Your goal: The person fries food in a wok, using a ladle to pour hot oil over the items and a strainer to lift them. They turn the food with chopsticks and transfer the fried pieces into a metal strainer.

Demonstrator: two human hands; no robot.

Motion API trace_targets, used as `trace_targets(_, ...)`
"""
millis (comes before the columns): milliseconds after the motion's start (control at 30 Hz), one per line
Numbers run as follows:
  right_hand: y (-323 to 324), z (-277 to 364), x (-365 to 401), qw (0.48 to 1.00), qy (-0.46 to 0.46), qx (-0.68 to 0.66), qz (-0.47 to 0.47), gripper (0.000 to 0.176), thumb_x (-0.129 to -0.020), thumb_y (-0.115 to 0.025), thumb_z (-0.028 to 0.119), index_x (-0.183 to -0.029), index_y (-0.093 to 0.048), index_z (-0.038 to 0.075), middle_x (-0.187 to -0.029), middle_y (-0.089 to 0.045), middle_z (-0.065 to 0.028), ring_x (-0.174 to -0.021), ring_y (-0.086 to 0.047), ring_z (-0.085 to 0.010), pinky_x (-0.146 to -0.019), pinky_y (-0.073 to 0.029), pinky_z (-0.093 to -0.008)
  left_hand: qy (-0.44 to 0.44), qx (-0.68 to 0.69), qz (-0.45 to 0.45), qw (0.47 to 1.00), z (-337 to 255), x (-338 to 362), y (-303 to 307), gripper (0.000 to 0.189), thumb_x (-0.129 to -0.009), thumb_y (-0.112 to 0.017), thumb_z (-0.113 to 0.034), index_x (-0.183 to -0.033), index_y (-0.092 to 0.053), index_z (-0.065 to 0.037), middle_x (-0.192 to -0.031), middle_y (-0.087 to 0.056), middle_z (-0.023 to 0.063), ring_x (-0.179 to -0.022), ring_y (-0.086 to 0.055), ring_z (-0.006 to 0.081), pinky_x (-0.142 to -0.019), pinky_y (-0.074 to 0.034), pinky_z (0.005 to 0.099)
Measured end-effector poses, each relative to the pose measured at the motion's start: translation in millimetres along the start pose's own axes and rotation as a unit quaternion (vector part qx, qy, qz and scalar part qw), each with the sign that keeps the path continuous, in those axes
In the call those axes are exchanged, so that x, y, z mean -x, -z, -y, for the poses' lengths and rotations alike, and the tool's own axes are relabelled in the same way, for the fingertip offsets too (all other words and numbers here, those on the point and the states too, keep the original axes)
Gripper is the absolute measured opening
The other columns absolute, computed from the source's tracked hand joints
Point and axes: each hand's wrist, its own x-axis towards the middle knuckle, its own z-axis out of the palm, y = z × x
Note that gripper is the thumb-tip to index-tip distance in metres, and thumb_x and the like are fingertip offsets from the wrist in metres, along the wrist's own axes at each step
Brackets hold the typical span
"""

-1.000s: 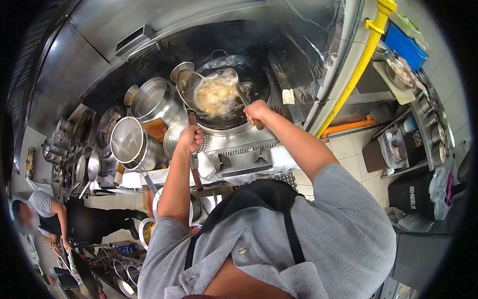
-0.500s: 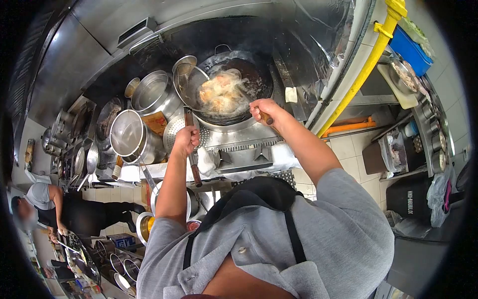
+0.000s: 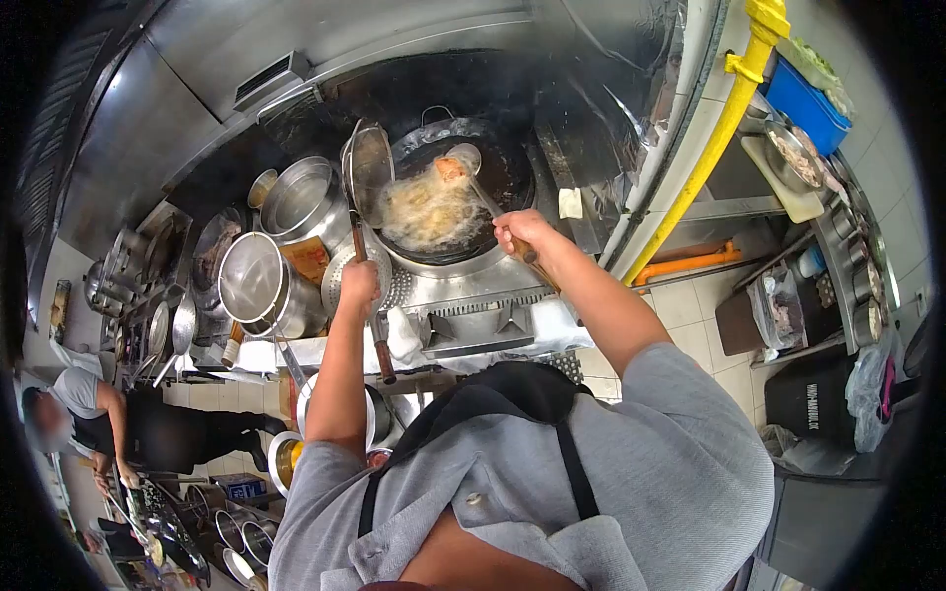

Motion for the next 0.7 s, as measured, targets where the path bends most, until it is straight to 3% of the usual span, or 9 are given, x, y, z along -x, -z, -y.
trace_targets(133, 3, 5, 1, 1.000, 0.012, -0.008, -0.005, 0.017, -0.088, -0.054, 0.007, -0.072, -0.048, 0.004, -0.058, -0.047, -0.0019, -0.042, -0.040, -0.0087, -0.038, -0.033, -0.0249, 0.015, 0.099, 0.052, 0.994, -18, 12, -6, 0.002, -0.080, -0.048, -0.007, -0.080, -0.046, -0.007, -0.057, -0.041, 0.0021, -0.040, -0.036, 0.0124, -0.034, -0.029, 0.0291)
trace_targets(200, 5, 8, -1, 0.999, 0.019, 0.035, -0.008, 0.019, -0.088, -0.054, 0.007, -0.070, -0.048, 0.003, -0.057, -0.048, -0.0030, -0.042, -0.042, -0.0102, -0.037, -0.034, -0.0262, 0.065, 0.175, 0.082, 0.979, -29, 14, -15, 0.006, -0.081, -0.047, -0.006, -0.078, -0.043, -0.008, -0.059, -0.040, 0.0013, -0.041, -0.034, 0.0108, -0.034, -0.026, 0.0275)
trace_targets(433, 0, 1, -12, 0.973, 0.097, 0.200, -0.069, 0.019, -0.084, -0.058, 0.009, -0.069, -0.054, -0.001, -0.058, -0.053, -0.0097, -0.042, -0.050, -0.0169, -0.037, -0.040, -0.0327, 0.105, 0.166, 0.121, 0.973, -24, 5, -45, 0.013, -0.087, -0.047, -0.010, -0.076, -0.040, -0.009, -0.061, -0.040, 0.0015, -0.041, -0.031, 0.0097, -0.036, -0.023, 0.0263)
trace_targets(500, -2, -3, -19, 0.896, 0.148, 0.392, -0.144, 0.017, -0.082, -0.060, 0.009, -0.070, -0.053, -0.002, -0.060, -0.055, -0.0110, -0.042, -0.051, -0.0186, -0.036, -0.038, -0.0344, 0.120, 0.183, 0.119, 0.969, -27, 5, -55, 0.012, -0.086, -0.047, -0.009, -0.076, -0.040, -0.009, -0.060, -0.040, 0.0014, -0.041, -0.031, 0.0098, -0.036, -0.023, 0.0262)
trace_targets(533, 14, -14, -46, 0.782, 0.236, 0.558, -0.147, 0.018, -0.079, -0.062, 0.012, -0.075, -0.057, -0.005, -0.065, -0.059, -0.0152, -0.048, -0.058, -0.0221, -0.043, -0.043, -0.0375, 0.131, 0.180, 0.118, 0.968, -26, 2, -59, 0.013, -0.086, -0.047, -0.009, -0.075, -0.040, -0.009, -0.060, -0.039, 0.0014, -0.041, -0.031, 0.0098, -0.036, -0.023, 0.0261)
trace_targets(567, 15, -15, -47, 0.782, 0.236, 0.558, -0.146, 0.018, -0.079, -0.062, 0.012, -0.075, -0.057, -0.005, -0.065, -0.059, -0.0152, -0.048, -0.058, -0.0221, -0.043, -0.043, -0.0375, 0.143, 0.178, 0.117, 0.966, -26, -1, -62, 0.013, -0.086, -0.047, -0.009, -0.075, -0.040, -0.009, -0.060, -0.039, 0.0013, -0.041, -0.031, 0.0098, -0.036, -0.023, 0.0260)
trace_targets(633, 18, -20, -50, 0.704, 0.345, 0.585, -0.205, 0.019, -0.078, -0.062, 0.013, -0.082, -0.060, -0.004, -0.065, -0.060, -0.0145, -0.055, -0.061, -0.0231, -0.052, -0.047, -0.0372, 0.136, 0.169, 0.112, 0.970, -25, -5, -64, 0.014, -0.086, -0.047, -0.008, -0.074, -0.040, -0.009, -0.059, -0.039, 0.0013, -0.041, -0.031, 0.0099, -0.036, -0.023, 0.0259)
trace_targets(667, 19, -19, -47, 0.705, 0.344, 0.586, -0.204, 0.019, -0.078, -0.062, 0.013, -0.082, -0.060, -0.004, -0.065, -0.060, -0.0145, -0.055, -0.061, -0.0231, -0.052, -0.047, -0.0372, 0.129, 0.161, 0.107, 0.973, -25, -6, -65, 0.014, -0.086, -0.046, -0.008, -0.073, -0.040, -0.009, -0.059, -0.039, 0.0012, -0.041, -0.031, 0.0099, -0.036, -0.023, 0.0258)
trace_targets(700, 22, -17, -44, 0.635, 0.400, 0.638, -0.171, 0.019, -0.078, -0.062, 0.014, -0.084, -0.061, -0.004, -0.064, -0.060, -0.0137, -0.057, -0.061, -0.0227, -0.055, -0.047, -0.0371, 0.131, 0.162, 0.106, 0.972, -25, -6, -64, 0.014, -0.086, -0.046, -0.008, -0.073, -0.040, -0.009, -0.059, -0.039, 0.0012, -0.041, -0.031, 0.0099, -0.036, -0.023, 0.0258)
